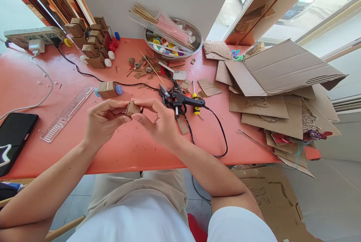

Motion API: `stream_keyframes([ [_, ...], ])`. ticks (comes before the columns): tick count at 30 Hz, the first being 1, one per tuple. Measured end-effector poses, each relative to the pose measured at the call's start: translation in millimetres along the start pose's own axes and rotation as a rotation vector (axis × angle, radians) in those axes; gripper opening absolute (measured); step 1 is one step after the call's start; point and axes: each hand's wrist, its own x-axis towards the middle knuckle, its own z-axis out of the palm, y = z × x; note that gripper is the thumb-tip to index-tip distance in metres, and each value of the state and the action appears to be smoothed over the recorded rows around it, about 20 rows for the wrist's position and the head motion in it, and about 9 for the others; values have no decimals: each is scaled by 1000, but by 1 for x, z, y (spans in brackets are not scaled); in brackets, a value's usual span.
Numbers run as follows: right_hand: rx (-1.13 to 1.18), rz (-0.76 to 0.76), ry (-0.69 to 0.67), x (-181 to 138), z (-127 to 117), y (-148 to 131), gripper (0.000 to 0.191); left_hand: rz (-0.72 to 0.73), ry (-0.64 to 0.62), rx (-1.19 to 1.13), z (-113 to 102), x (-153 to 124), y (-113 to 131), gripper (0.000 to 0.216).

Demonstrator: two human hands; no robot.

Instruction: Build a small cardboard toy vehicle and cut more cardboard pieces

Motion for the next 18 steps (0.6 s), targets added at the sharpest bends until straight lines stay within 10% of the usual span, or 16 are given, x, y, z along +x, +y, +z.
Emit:
stream_keyframes([
  [18, 143, 76, 19, 5, 7, -2, 52, 57, 28, 57, 0, 0, -2, 43],
])
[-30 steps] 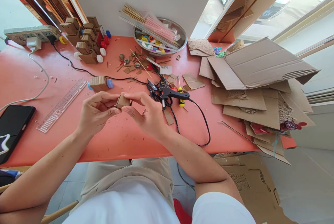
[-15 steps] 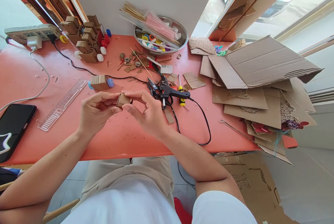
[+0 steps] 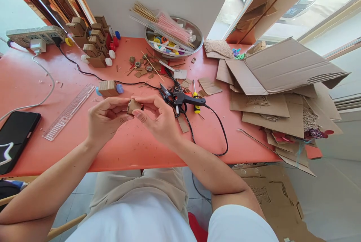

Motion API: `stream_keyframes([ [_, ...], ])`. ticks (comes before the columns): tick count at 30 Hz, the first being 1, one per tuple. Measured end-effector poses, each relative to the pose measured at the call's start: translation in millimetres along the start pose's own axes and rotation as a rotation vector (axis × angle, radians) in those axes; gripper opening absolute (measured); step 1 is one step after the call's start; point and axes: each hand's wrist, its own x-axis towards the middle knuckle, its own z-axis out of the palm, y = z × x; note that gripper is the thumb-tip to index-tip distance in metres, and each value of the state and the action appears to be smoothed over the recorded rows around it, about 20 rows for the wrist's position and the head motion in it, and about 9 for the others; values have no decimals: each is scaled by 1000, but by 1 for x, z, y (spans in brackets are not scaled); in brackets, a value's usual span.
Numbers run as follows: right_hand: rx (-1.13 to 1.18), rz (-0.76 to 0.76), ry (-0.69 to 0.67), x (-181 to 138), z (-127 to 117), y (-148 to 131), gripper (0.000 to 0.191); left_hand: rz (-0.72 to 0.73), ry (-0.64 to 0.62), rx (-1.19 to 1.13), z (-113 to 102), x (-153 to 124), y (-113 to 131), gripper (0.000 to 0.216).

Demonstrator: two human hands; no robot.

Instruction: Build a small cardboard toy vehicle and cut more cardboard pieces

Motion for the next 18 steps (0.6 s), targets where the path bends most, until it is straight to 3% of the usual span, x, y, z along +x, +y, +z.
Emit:
stream_keyframes([
  [18, 54, 42, -25, 1, 0, -3, 52, 20, 14, -22, 1, -1, -1, 44],
])
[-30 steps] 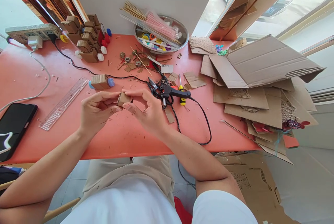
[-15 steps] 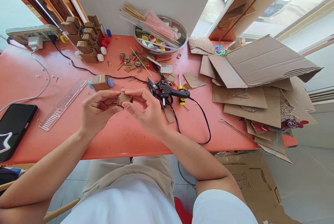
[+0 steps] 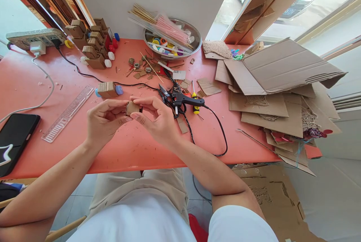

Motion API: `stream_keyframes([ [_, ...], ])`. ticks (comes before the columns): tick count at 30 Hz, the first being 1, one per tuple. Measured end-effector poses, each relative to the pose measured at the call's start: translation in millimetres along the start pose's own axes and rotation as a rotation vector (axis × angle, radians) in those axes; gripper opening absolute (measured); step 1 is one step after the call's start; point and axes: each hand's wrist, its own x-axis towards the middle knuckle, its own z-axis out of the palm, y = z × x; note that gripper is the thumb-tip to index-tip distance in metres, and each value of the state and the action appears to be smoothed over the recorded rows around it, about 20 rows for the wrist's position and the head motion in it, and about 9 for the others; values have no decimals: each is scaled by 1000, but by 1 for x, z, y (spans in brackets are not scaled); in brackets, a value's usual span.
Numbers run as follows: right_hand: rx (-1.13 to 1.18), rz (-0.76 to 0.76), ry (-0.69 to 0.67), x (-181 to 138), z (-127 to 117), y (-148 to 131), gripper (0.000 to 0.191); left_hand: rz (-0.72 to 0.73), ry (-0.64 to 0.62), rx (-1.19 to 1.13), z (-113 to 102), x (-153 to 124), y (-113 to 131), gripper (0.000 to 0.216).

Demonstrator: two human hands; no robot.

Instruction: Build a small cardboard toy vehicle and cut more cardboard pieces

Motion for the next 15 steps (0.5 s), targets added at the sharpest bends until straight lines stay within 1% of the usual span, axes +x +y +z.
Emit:
stream_keyframes([
  [6, 7, 4, 1, 0, 0, -3, 50, 28, -9, 10, 0, -2, 2, 39],
  [15, -27, 10, -26, 0, -1, -1, 53, -6, 7, 24, -2, -3, 0, 44],
])
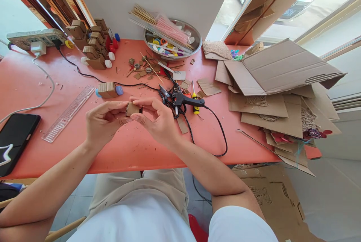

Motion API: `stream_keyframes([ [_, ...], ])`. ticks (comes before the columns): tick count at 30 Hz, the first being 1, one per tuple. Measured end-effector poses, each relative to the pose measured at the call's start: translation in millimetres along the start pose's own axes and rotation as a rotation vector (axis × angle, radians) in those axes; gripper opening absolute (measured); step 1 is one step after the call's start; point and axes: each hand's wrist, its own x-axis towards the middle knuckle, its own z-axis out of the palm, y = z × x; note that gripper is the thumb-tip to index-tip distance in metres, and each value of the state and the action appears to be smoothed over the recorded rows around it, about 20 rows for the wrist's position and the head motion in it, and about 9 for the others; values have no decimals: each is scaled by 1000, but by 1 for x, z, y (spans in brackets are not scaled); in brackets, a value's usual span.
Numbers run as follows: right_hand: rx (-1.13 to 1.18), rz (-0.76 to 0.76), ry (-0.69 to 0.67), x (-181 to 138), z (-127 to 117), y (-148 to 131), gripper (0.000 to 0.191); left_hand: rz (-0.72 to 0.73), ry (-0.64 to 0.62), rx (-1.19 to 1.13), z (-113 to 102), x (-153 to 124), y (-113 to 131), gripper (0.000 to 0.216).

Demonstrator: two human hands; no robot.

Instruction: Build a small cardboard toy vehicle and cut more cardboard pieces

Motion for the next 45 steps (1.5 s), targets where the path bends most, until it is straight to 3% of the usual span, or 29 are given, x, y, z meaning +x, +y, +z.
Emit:
stream_keyframes([
  [9, 10, -11, 9, 3, -4, 0, 53, -26, -62, -76, 1, 3, 0, 44],
  [16, -28, 67, 28, 7, -8, 3, 61, -111, -164, -126, 3, 7, 2, 43],
  [27, -28, 95, 66, 6, -2, 0, 66, -27, -118, -75, 4, 4, 1, 41],
  [34, -63, -51, -12, 1, -5, 9, 59, -19, -69, -70, 3, 3, 4, 39],
  [38, -208, -268, -37, 0, -12, 10, 51, -60, -42, -126, 1, 5, 5, 40],
  [42, -468, -524, -24, 3, -19, 5, 30, -78, -120, -213, 0, 6, 6, 35],
  [45, -584, -622, -33, 5, -23, 1, 23, -112, -176, -221, -1, 6, 8, 35],
])
